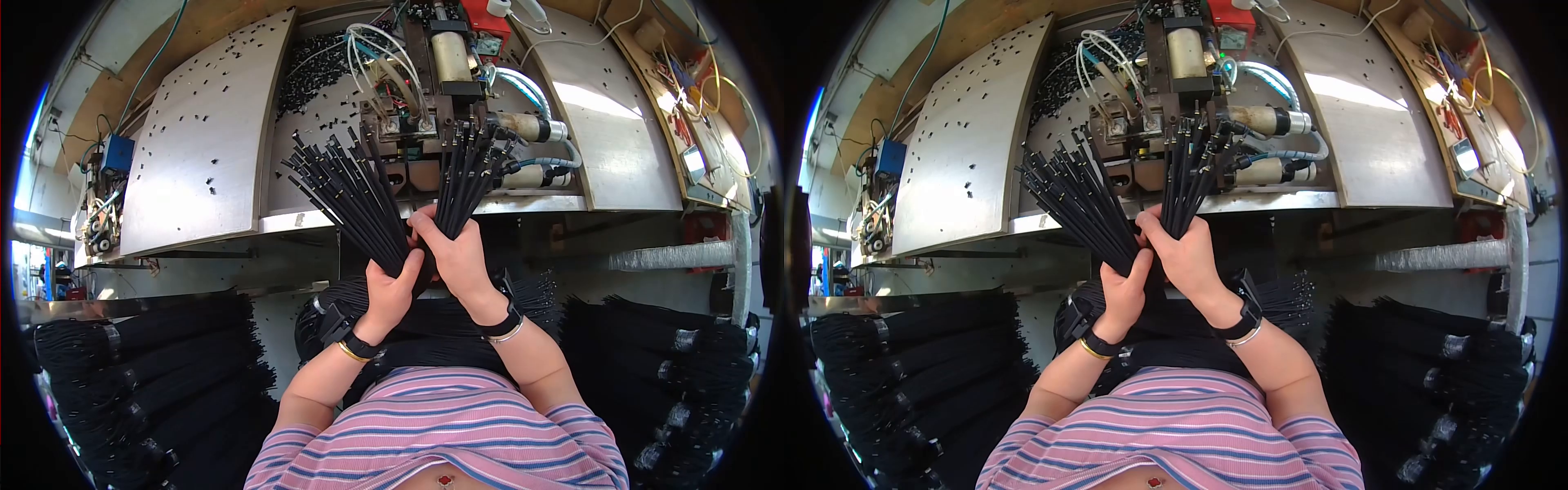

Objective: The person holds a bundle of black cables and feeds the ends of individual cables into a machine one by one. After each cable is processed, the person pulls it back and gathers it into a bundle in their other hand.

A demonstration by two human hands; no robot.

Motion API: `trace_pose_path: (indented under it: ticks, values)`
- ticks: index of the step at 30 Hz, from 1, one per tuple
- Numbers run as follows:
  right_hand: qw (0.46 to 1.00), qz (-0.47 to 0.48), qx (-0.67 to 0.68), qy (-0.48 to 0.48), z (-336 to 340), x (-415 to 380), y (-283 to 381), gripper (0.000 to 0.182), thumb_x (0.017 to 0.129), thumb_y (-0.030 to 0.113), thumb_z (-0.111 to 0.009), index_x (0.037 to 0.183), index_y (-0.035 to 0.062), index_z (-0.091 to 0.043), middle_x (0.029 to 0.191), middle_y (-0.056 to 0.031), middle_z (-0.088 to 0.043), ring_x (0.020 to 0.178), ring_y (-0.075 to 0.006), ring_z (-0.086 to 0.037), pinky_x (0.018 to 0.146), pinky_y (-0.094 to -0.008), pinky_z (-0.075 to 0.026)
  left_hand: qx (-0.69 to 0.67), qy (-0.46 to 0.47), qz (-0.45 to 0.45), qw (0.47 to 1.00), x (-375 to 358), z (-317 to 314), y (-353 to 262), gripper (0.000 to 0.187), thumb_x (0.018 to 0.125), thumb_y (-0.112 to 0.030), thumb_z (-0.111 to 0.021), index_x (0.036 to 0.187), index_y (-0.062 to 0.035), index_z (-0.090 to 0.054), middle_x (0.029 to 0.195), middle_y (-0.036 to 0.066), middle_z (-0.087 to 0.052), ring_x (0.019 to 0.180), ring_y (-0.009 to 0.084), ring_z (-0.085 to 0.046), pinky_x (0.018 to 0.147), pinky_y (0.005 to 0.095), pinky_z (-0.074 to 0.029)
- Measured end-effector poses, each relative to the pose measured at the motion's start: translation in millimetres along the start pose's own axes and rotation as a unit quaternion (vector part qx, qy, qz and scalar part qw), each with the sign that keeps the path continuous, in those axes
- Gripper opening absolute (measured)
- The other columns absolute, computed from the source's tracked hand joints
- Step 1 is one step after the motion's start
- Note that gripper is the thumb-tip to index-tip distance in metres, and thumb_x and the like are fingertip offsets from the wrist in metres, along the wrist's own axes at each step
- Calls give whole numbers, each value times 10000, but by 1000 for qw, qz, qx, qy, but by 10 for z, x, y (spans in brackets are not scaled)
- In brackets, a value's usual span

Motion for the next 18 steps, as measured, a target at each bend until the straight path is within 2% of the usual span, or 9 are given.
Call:
trace_pose_path:
  ticks: [1,4,5,8,9,12,13,15,18]
  values:
    - [1000,0,0,0,3,5,-14,145,826,122,-626,827,-23,-635,668,-37,-611,608,-84,-575,561,-222,-449,-6,-2,-1,1000,0,-9,-4,159,876,-3,-522,1031,31,-527,879,70,-599,683,142,-616,593,270,-532]
    - [999,28,-24,23,14,16,-31,196,847,223,-613,866,29,-634,671,1,-587,524,-47,-528,368,-181,-352,-19,-7,-3,1000,4,-23,-11,174,876,-1,-520,1047,32,-521,900,73,-598,696,144,-617,595,270,-533]
    - [999,28,-25,22,34,13,-25,196,847,223,-613,866,29,-634,671,1,-587,524,-47,-528,368,-181,-352,-12,0,-3,1000,6,-19,-13,182,877,0,-518,1057,32,-518,910,75,-597,701,145,-616,591,270,-534]
    - [998,-26,-16,51,73,-26,46,168,828,146,-639,870,-17,-638,703,-23,-616,631,-78,-562,572,-218,-449,2,15,-2,1000,-12,-5,0,200,879,1,-514,1077,33,-512,932,79,-595,711,147,-616,585,268,-536]
    - [998,-26,-16,51,83,-38,30,168,828,146,-639,870,-17,-638,703,-23,-616,631,-78,-562,572,-218,-449,6,22,1,1000,-35,5,14,211,878,0,-518,1086,33,-514,947,78,-596,742,146,-615,618,268,-532]
    - [998,28,-56,32,108,-88,-62,176,847,171,-615,908,7,-637,712,-13,-610,585,-59,-553,430,-191,-405,12,36,9,999,-80,28,72,231,877,-4,-526,1105,33,-518,977,75,-598,803,144,-612,684,268,-525]
    - [998,25,-56,31,107,-104,-92,176,847,171,-615,908,7,-637,712,-13,-610,585,-59,-553,430,-191,-405,21,21,6,1000,-104,23,98,242,871,-8,-538,1110,29,-529,999,64,-598,852,132,-593,733,262,-495]
    - [998,58,-20,15,98,-126,-143,157,846,141,-612,904,-3,-635,721,-22,-617,616,-69,-567,498,-198,-439,38,-8,-5,999,-139,21,154,262,859,-15,-562,1119,20,-550,1043,42,-598,952,108,-555,833,250,-436]
    - [998,64,8,13,92,-118,-131,141,846,116,-608,903,-11,-632,737,-32,-623,649,-83,-580,573,-212,-464,34,-11,-18,999,-128,39,185,272,861,-12,-558,1131,19,-544,1061,44,-592,963,110,-550,847,253,-430]
Point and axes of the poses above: each hand's wrist, its own x-axis towards the middle knuckle, its own z-axis out of the back of the hand, y = z × x, the point moved 1 cm from there along x, towards the middle knuckle
